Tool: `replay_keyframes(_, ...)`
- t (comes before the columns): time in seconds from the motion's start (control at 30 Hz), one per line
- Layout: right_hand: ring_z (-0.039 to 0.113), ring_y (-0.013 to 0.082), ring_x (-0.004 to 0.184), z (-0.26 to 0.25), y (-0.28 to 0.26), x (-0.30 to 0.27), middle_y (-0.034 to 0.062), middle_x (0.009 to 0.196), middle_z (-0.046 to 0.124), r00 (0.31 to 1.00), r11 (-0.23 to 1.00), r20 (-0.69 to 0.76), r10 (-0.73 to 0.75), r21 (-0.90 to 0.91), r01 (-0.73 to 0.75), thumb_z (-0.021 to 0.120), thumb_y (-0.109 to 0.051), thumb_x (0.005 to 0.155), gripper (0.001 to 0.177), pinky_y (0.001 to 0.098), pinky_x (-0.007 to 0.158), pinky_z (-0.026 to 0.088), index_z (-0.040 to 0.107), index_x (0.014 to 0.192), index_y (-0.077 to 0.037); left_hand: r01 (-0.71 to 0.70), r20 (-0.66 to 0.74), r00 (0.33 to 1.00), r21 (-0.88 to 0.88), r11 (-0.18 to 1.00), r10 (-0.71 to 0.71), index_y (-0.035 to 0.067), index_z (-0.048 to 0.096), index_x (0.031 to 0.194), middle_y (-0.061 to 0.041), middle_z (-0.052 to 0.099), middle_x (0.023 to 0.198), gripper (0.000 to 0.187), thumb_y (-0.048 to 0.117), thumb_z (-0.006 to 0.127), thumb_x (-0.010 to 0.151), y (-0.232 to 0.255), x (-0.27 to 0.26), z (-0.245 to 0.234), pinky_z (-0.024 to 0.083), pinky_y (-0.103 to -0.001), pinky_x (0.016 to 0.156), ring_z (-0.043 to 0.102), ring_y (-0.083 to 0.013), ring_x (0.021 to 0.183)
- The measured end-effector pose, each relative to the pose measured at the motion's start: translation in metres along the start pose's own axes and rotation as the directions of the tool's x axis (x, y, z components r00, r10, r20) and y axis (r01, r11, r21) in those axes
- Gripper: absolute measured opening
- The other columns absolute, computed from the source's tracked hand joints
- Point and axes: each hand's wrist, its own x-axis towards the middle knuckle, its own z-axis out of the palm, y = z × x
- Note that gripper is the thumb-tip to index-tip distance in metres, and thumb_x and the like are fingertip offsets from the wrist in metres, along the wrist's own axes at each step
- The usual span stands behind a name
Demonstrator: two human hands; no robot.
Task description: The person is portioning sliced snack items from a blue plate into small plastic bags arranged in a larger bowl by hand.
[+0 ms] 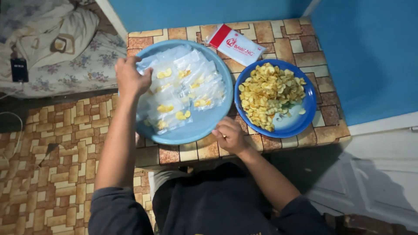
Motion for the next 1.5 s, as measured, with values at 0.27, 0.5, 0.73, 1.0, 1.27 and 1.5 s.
replay_keyframes(0.27,0.06,0.0284,0.058,-0.002,-0.013,-0.012,0.0078,0.065,0.06,0.995,0.988,0.04,0.089,-0.128,-0.084,0.06,-0.015,0.082,0.008,0.037,0.052,0.048,0.063,0.077,-0.01,-0.328,0.046,0.942,-0.093,0.94,0.333,0.01,0.065,0.101,-0.016,0.054,0.1,0.026,0.016,0.069,0.075,0.077,0.028,0.034,0.046,-0.044,0.081,0.054,-0.0367,0.097)
replay_keyframes(0.5,0.06,0.0245,0.058,0.013,0.004,-0.068,0.0025,0.068,0.057,0.996,0.938,0.005,0.091,-0.338,-0.083,0.06,-0.017,0.073,0.014,0.0361,0.055,0.05,0.065,0.085,-0.014,-0.465,0.332,0.759,-0.325,0.823,0.56,0.011,0.066,0.1,-0.016,0.061,0.097,0.024,0.007,0.06,0.078,0.188,0.039,0.149,0.048,-0.045,0.084,0.059,-0.0385,0.096)
replay_keyframes(0.73,0.053,0.0301,0.055,-0.011,-0.016,-0.034,0.0069,0.06,0.052,0.84,0.898,0.438,0.321,-0.423,-0.123,0.06,-0.02,0.07,0.008,0.0441,0.05,0.039,0.055,0.075,-0.016,-0.464,0.664,0.662,-0.001,0.886,0.348,0.008,0.061,0.101,-0.015,0.057,0.102,0.029,0.004,0.055,0.073,0.257,0.049,0.205,0.05,-0.046,0.077,0.06,-0.0343,0.095)
replay_keyframes(1.0,0.058,0.0337,0.059,-0.014,-0.029,-0.009,0.0104,0.063,0.059,0.611,0.812,0.559,0.56,-0.518,-0.27,0.051,-0.022,0.072,0.014,0.0462,0.047,0.042,0.057,0.064,-0.012,-0.195,0.623,0.768,0.006,0.981,0.149,0.008,0.063,0.098,-0.013,0.064,0.099,0.028,0.028,0.068,0.078,0.248,0.065,0.241,0.051,-0.042,0.069,0.062,-0.0323,0.091)
replay_keyframes(1.27,0.054,0.0363,0.054,-0.015,-0.03,-0.012,0.0124,0.062,0.055,0.65,0.834,0.545,0.53,-0.474,-0.283,0.05,-0.023,0.081,0.013,0.0468,0.044,0.039,0.055,0.075,-0.013,-0.357,0.61,0.764,0.127,0.926,0.211,0.012,0.062,0.107,-0.013,0.058,0.102,0.031,0.019,0.062,0.077,0.262,0.052,0.224,0.051,-0.043,0.07,0.059,-0.0321,0.091)
replay_keyframes(1.5,0.047,0.037,0.043,-0.017,-0.036,-0.002,0.0139,0.051,0.049,0.634,0.827,0.55,0.544,-0.477,-0.296,0.049,-0.023,0.079,0.026,0.0451,0.036,0.03,0.047,0.056,-0.01,-0.14,0.614,0.787,0.092,0.986,0.055,0.009,0.06,0.106,-0.011,0.063,0.104,0.037,0.033,0.063,0.078,0.256,0.055,0.228,0.05,-0.04,0.075,0.061,-0.0298,0.096)
